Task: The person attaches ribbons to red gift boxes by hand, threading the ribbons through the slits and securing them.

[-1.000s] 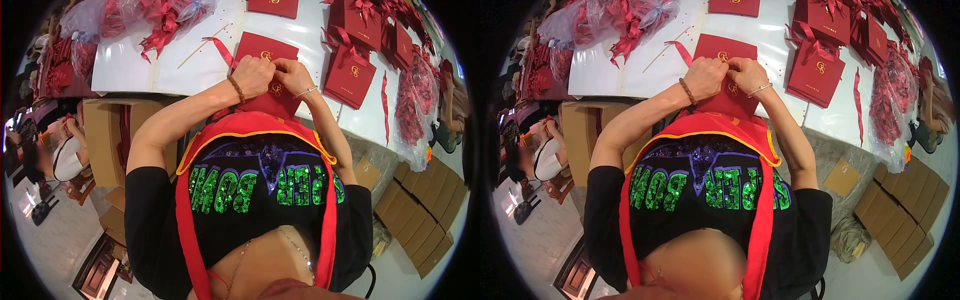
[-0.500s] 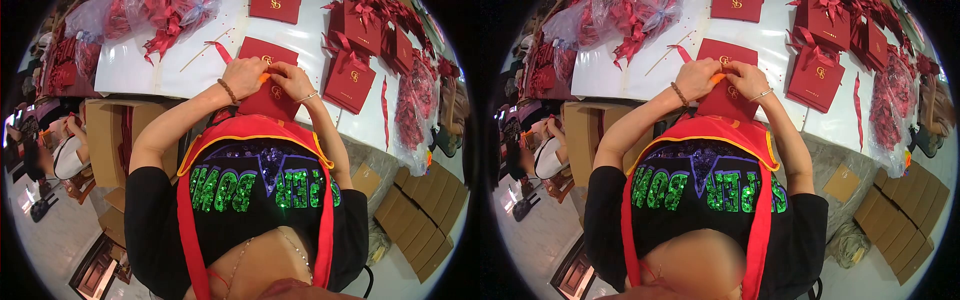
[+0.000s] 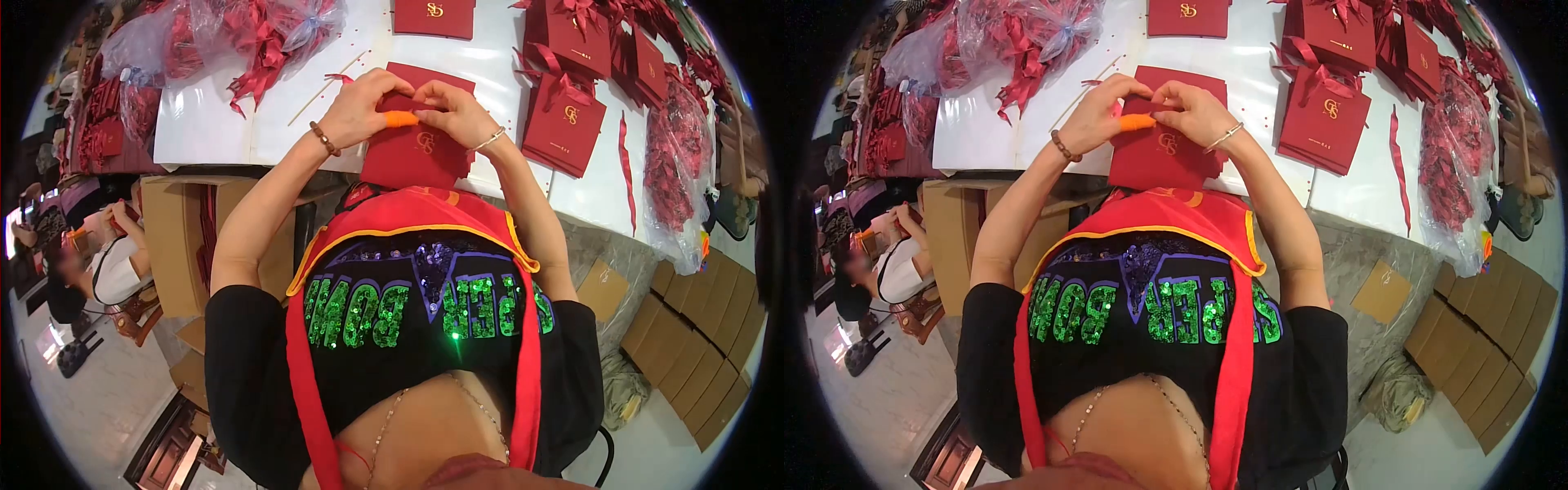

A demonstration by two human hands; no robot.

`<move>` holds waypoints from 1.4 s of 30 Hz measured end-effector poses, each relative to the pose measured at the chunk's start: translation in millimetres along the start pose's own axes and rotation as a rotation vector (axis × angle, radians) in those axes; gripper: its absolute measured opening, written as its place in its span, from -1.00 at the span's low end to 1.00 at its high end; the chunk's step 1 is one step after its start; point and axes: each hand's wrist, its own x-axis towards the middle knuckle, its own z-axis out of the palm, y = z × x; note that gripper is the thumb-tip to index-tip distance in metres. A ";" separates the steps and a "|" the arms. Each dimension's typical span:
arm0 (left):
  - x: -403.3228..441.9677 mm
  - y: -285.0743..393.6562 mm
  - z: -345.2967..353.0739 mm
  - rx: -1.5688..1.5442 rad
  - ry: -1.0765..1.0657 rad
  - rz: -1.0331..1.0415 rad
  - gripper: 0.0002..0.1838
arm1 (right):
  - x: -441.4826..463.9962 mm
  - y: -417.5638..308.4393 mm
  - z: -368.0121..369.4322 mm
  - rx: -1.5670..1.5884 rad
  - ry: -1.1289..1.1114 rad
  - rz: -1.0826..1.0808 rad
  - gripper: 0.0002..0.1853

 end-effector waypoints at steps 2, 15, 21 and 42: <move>-8.1 1.0 -2.5 -0.005 -0.004 0.008 -0.58 | 3.1 -2.1 0.1 -0.013 -0.033 0.034 -0.80; -14.3 -9.1 -0.6 -0.088 0.045 -0.026 -0.69 | 7.6 -4.3 4.4 -0.190 -0.013 -0.003 -0.78; -13.0 -12.5 5.0 -0.070 0.135 -0.002 -0.78 | 5.0 -26.6 3.8 -0.718 -0.017 -0.093 -0.75; 49.0 -46.5 -1.8 -0.759 -0.294 -0.508 -0.85 | -8.3 -17.0 17.5 -0.750 0.079 -0.254 -0.82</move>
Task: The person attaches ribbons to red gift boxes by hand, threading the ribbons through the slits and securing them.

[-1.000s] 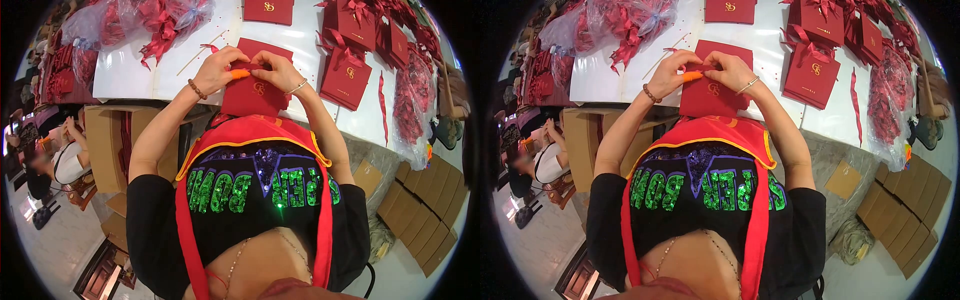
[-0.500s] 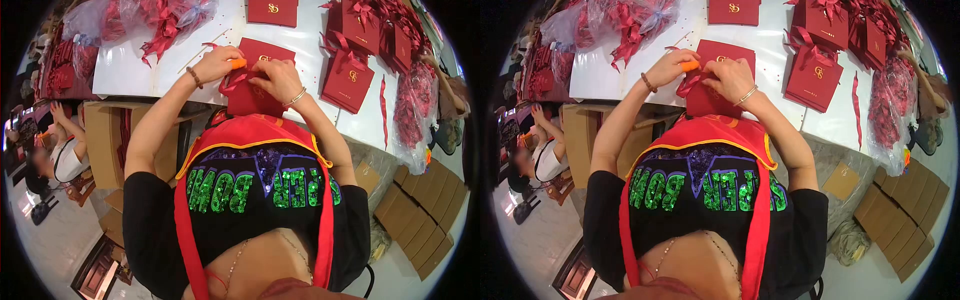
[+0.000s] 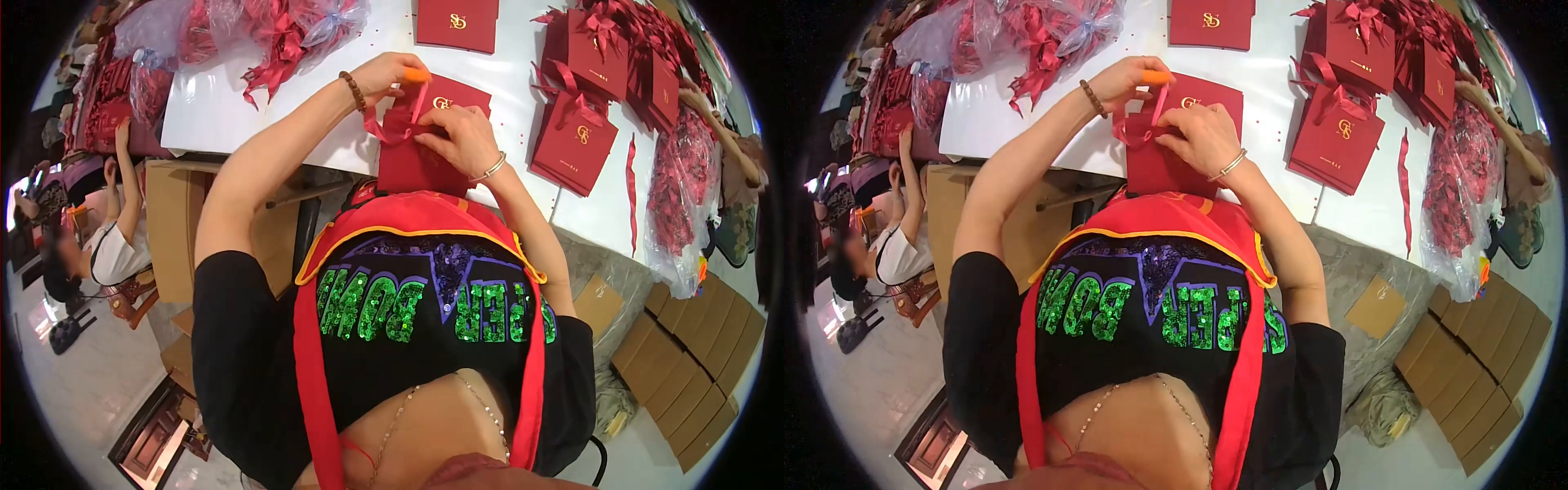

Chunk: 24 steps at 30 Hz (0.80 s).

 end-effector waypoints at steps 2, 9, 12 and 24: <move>3.1 -4.7 0.9 -0.034 0.278 -0.007 -0.80 | 2.1 6.6 2.9 -0.014 -0.001 0.045 -0.81; -20.3 -35.6 32.7 0.212 0.361 0.128 -0.63 | 1.2 18.3 -1.9 0.018 0.022 0.053 -0.76; -27.4 -37.3 36.1 0.167 0.378 0.198 -0.65 | -7.0 19.7 -11.6 -0.032 0.059 -0.002 -0.75; -71.1 -18.8 11.5 0.535 0.145 0.035 -0.29 | -45.5 45.6 2.5 0.530 0.040 0.540 -0.66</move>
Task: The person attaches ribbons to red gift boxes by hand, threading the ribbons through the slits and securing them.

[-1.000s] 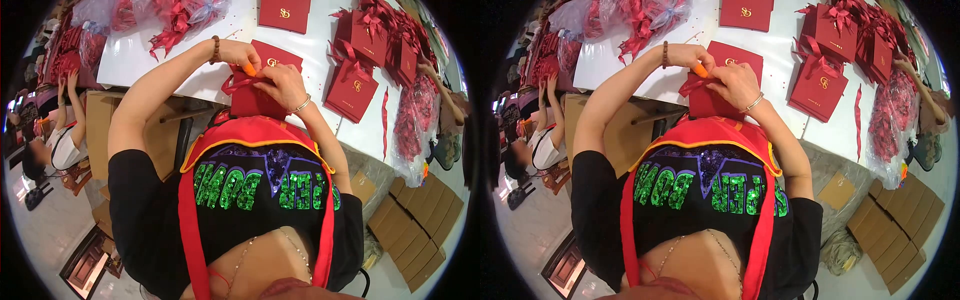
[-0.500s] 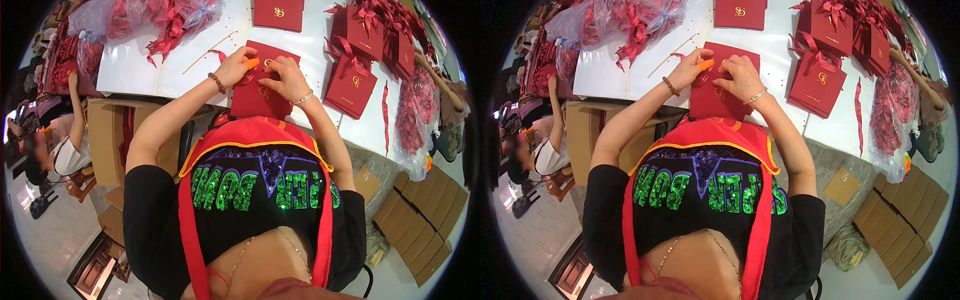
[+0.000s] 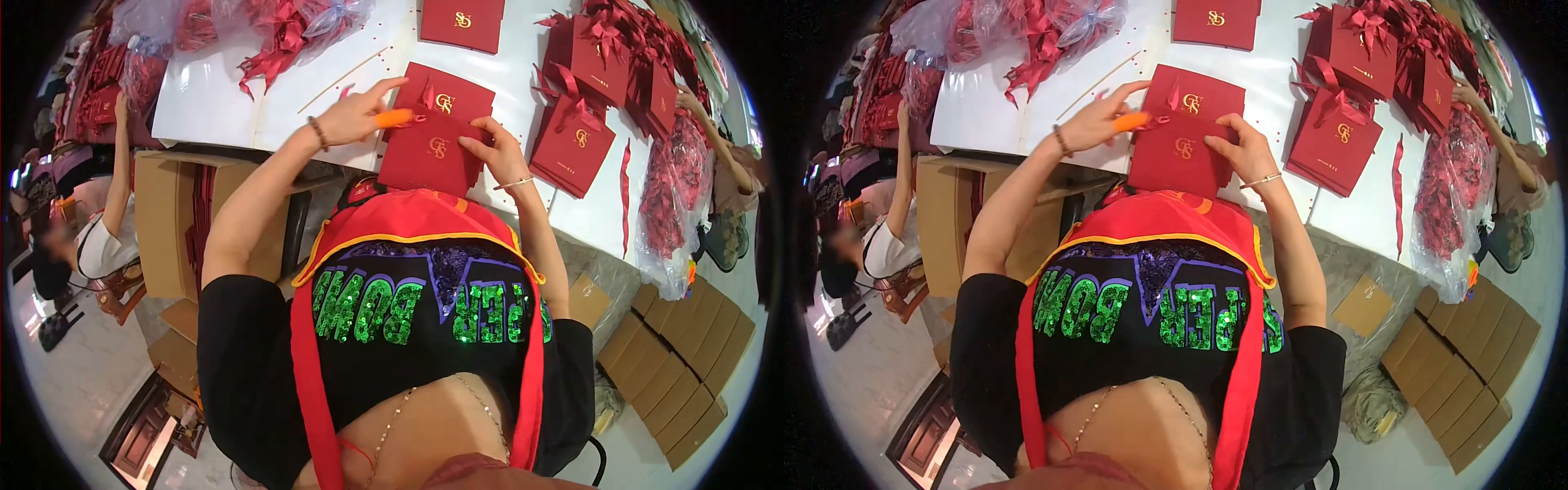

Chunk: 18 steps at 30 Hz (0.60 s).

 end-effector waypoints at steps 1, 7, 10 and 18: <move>-7.0 -4.9 -8.9 0.117 -0.010 0.069 -0.27 | 0.5 0.8 0.6 0.005 0.007 0.003 -0.66; -55.7 -30.6 -53.7 0.223 -0.052 -0.026 -0.30 | 4.1 -1.2 -0.1 0.106 -0.023 0.109 -0.73; -73.7 -43.2 -64.1 0.026 -0.003 -0.174 -0.59 | 4.6 3.3 0.9 0.066 -0.012 0.108 -0.73; -84.5 -86.7 -66.7 -0.477 0.355 0.071 -0.86 | 6.6 7.4 3.4 0.115 -0.013 0.090 -0.74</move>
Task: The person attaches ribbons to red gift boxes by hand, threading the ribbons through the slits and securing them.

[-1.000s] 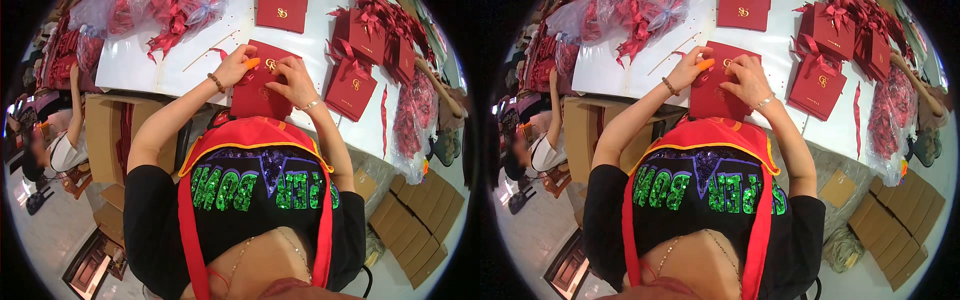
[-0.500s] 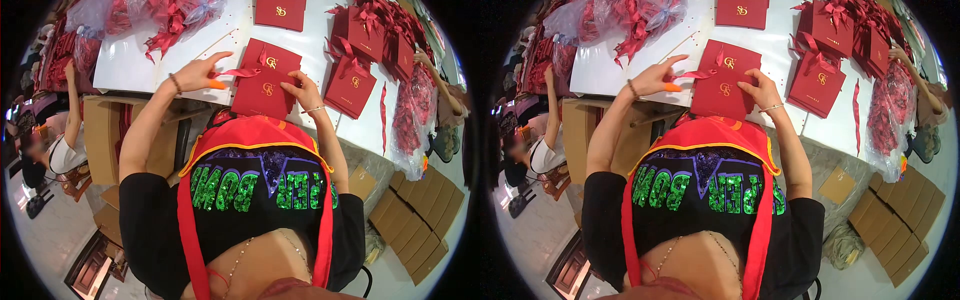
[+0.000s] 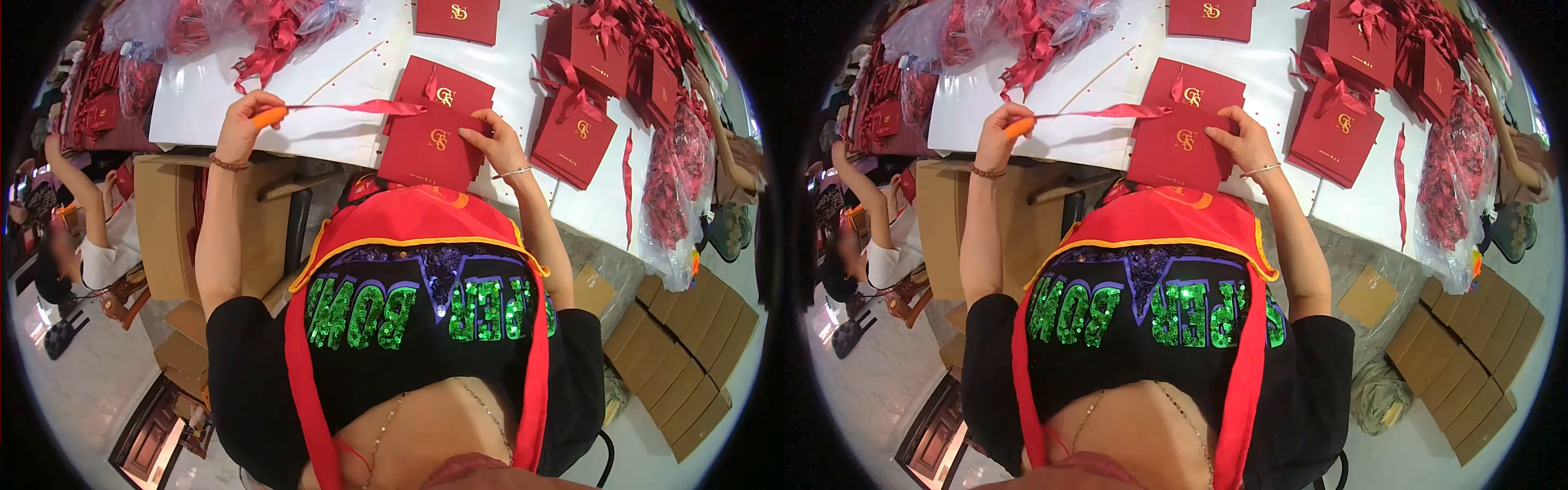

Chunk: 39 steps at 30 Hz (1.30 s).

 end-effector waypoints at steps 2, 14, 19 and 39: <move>3.0 -4.4 4.3 -0.244 0.109 0.159 -0.88 | -1.9 -6.0 -0.1 -0.020 0.000 0.001 -0.74; 50.9 74.2 107.4 -0.509 -0.130 0.247 -0.58 | 6.1 -15.9 0.1 -0.045 -0.037 -0.007 -0.72; 59.5 55.3 170.2 -0.046 -0.247 -0.046 -0.80 | 4.4 -23.0 -3.2 -0.028 -0.107 0.063 -0.72; 46.7 22.4 208.9 0.740 0.052 0.581 -0.86 | 4.8 -20.8 -1.5 -0.070 -0.098 0.002 -0.77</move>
